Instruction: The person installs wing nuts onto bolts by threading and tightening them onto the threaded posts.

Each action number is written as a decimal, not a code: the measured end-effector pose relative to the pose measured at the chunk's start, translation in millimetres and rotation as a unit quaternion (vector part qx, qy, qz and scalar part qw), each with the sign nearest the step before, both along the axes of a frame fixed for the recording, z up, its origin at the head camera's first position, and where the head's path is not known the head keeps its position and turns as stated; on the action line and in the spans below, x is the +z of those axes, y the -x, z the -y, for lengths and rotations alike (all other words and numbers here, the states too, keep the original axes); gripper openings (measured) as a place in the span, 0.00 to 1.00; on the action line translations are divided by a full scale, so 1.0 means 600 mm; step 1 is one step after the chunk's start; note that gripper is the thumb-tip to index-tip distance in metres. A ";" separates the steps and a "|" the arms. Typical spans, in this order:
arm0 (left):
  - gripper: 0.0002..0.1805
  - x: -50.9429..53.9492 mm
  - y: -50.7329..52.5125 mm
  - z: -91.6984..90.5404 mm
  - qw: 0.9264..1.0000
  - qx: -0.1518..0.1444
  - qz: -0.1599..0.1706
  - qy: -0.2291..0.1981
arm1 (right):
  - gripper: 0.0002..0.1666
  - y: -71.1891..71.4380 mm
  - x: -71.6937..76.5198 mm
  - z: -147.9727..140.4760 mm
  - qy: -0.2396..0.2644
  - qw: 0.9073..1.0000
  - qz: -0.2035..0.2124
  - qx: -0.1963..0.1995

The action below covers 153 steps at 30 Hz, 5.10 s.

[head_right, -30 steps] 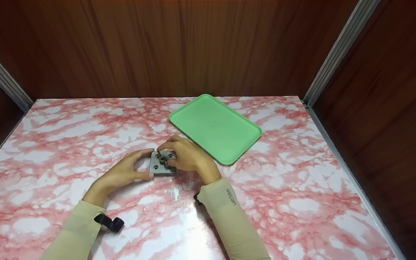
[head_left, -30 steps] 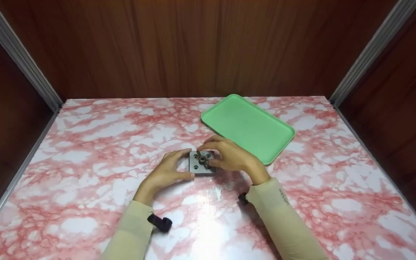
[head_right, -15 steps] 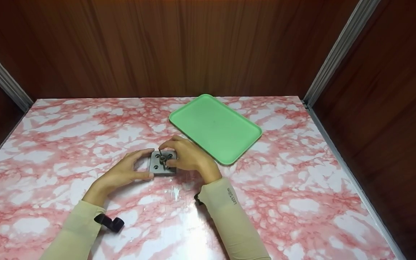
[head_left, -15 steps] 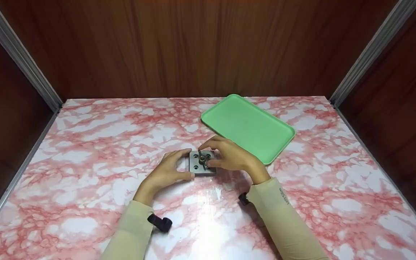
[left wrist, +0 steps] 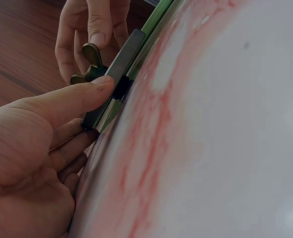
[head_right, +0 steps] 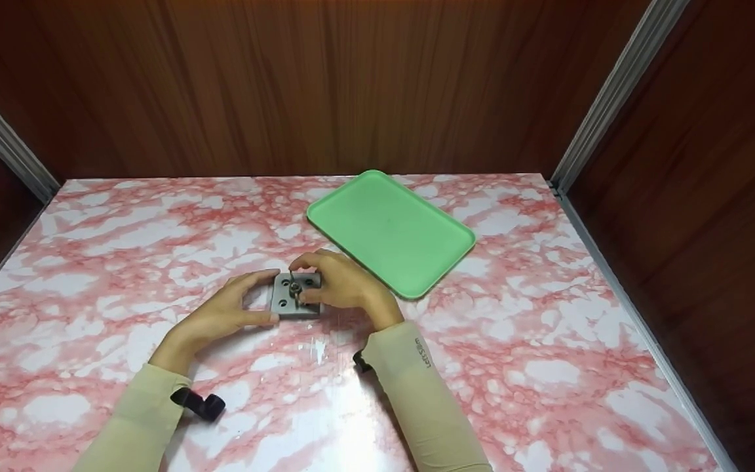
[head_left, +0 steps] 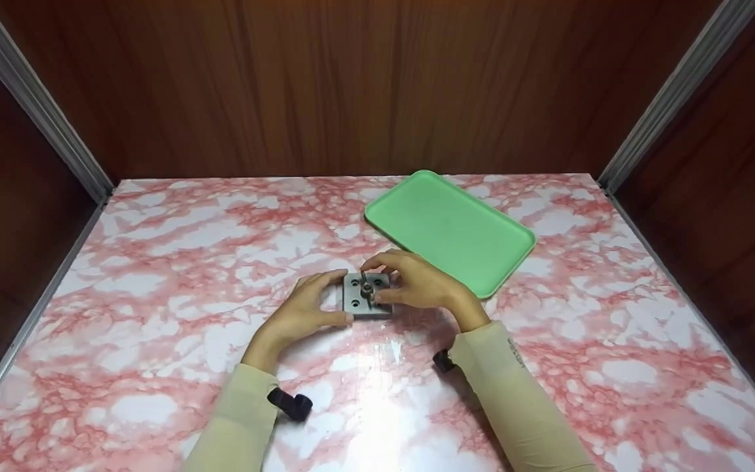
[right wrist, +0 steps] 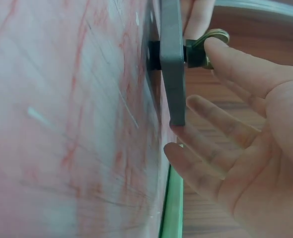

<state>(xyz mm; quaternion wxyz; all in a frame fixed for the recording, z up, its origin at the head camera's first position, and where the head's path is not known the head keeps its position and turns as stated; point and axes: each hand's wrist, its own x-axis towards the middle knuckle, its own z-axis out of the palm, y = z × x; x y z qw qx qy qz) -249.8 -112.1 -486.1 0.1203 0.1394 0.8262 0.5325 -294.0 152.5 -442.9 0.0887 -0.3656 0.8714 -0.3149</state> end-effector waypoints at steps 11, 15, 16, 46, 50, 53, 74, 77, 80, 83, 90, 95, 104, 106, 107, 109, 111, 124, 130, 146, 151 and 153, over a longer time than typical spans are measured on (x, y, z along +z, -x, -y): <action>0.49 0.001 0.000 0.001 1.000 -0.002 -0.003 0.008 | 0.29 0.003 -0.006 0.000 0.022 1.000 0.011 0.001; 0.49 0.001 0.000 0.000 1.000 0.001 -0.004 0.015 | 0.28 0.004 -0.009 0.001 0.034 0.999 0.020 -0.007; 0.49 0.001 0.000 0.000 1.000 0.002 -0.004 0.016 | 0.28 0.004 -0.009 0.002 0.036 0.999 0.020 -0.008; 0.49 -0.002 0.001 0.002 1.000 0.000 0.009 0.009 | 0.28 -0.012 -0.012 0.026 0.029 0.995 -0.003 -0.095; 0.49 -0.002 0.001 0.002 1.000 -0.002 0.005 0.010 | 0.28 -0.014 -0.011 0.029 0.023 0.994 0.000 -0.110; 0.50 -0.002 0.001 0.002 1.000 -0.001 0.004 0.011 | 0.28 -0.016 -0.010 0.031 0.017 0.992 0.000 -0.122; 0.49 0.002 0.001 0.000 1.000 0.000 -0.004 0.022 | 0.25 -0.028 -0.008 0.043 -0.006 0.984 -0.026 -0.174; 0.48 0.004 0.000 -0.001 1.000 0.000 -0.006 0.025 | 0.25 -0.026 -0.009 0.044 -0.008 0.984 -0.030 -0.174; 0.49 0.004 0.000 -0.001 1.000 -0.001 -0.006 0.026 | 0.26 -0.025 -0.009 0.044 -0.013 0.984 -0.032 -0.172; 0.49 0.004 0.000 -0.001 1.000 -0.002 -0.007 0.025 | 0.25 -0.022 -0.008 0.041 -0.019 0.986 -0.029 -0.160; 0.49 0.003 0.001 0.000 1.000 -0.003 -0.009 0.018 | 0.15 -0.009 -0.002 0.014 0.006 0.996 -0.014 -0.091; 0.50 0.002 0.002 -0.001 1.000 0.000 -0.011 0.018 | 0.13 -0.001 0.001 0.000 0.034 0.997 0.013 -0.066; 0.49 -0.002 0.002 0.000 1.000 -0.001 -0.005 -0.008 | 0.19 0.004 -0.003 -0.003 0.067 0.997 -0.042 0.003; 0.49 -0.003 0.002 0.001 1.000 -0.001 -0.005 -0.012 | 0.21 0.004 -0.003 -0.002 0.064 0.996 -0.052 0.017; 0.49 -0.003 0.002 0.001 1.000 0.000 -0.004 -0.013 | 0.21 0.004 -0.004 -0.001 0.060 0.996 -0.055 0.021; 0.49 -0.002 0.002 0.001 1.000 0.000 -0.003 -0.010 | 0.23 0.004 -0.005 0.000 0.051 0.997 -0.056 0.029; 0.49 -0.001 0.001 0.001 1.000 0.001 -0.003 -0.005 | 0.24 0.004 -0.007 0.002 0.040 0.997 -0.057 0.033; 0.51 -0.001 0.002 0.000 1.000 0.002 0.003 0.007 | 0.30 0.000 -0.005 0.002 0.012 0.999 -0.029 0.039; 0.51 -0.002 0.003 0.000 1.000 0.001 -0.002 0.016 | 0.29 0.000 -0.004 0.001 0.015 0.999 -0.021 0.041; 0.50 0.000 0.002 0.000 1.000 0.001 -0.001 0.027 | 0.29 0.000 -0.002 -0.004 0.003 0.999 -0.010 0.036; 0.50 -0.002 0.003 0.000 1.000 0.001 -0.001 0.024 | 0.29 -0.001 -0.001 -0.003 0.002 1.000 -0.003 0.031; 0.50 -0.002 0.003 0.000 1.000 0.001 -0.001 0.022 | 0.29 -0.001 -0.001 -0.003 0.003 1.000 0.000 0.029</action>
